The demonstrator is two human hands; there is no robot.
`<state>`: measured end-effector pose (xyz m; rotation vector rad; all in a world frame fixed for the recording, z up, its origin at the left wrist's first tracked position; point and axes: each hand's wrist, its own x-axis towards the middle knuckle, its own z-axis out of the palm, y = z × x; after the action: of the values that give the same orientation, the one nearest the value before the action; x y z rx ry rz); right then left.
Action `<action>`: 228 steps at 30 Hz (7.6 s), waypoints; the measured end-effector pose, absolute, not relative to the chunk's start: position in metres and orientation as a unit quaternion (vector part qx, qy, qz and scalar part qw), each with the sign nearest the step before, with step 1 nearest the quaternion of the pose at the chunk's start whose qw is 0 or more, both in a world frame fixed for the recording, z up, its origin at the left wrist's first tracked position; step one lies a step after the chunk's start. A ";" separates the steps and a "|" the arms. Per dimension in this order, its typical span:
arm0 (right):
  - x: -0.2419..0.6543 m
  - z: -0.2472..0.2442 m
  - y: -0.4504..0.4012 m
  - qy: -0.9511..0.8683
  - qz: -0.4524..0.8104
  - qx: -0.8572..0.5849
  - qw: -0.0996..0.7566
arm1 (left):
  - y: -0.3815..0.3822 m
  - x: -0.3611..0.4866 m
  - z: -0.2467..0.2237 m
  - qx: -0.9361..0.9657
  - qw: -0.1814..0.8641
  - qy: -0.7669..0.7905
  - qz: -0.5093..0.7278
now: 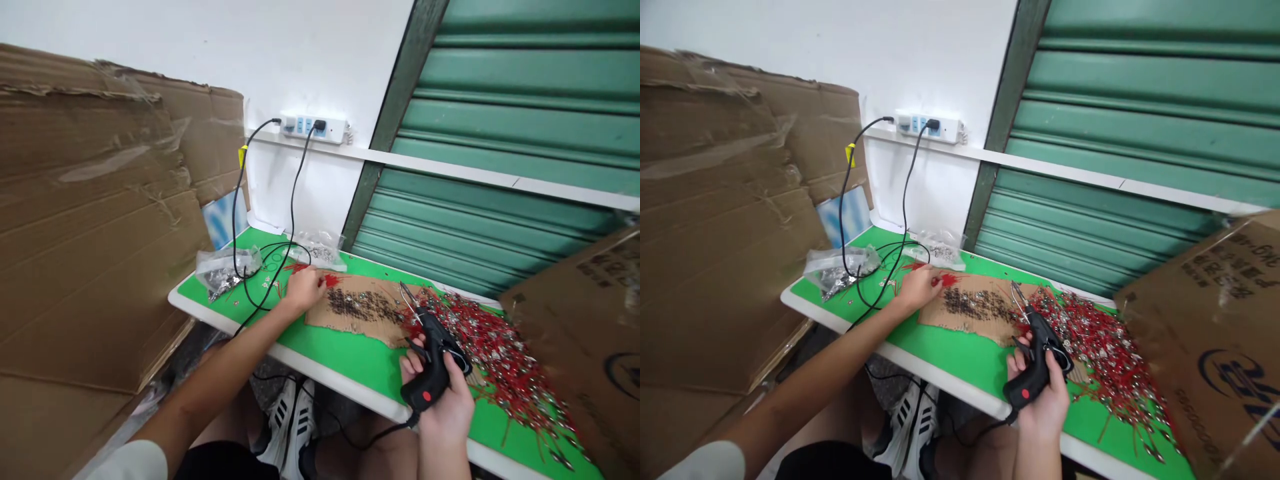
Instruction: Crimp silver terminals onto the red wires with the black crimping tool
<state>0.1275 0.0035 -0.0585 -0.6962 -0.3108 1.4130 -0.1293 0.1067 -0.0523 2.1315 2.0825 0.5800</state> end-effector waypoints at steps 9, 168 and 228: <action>0.125 -0.059 0.004 -0.180 0.628 -0.343 0.674 | 0.108 -0.116 -0.054 0.778 0.042 0.581 0.236; 0.127 -0.048 0.025 -0.316 0.595 -0.625 0.395 | 0.105 -0.108 -0.078 0.751 0.133 0.572 0.301; 0.134 -0.049 0.013 -0.275 0.626 -0.455 0.571 | 0.107 -0.110 -0.076 0.758 0.130 0.562 0.306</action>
<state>0.1342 0.0133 -0.0490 -1.0672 -0.6452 1.4695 -0.1097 0.1069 -0.0765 2.2009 1.6325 0.8886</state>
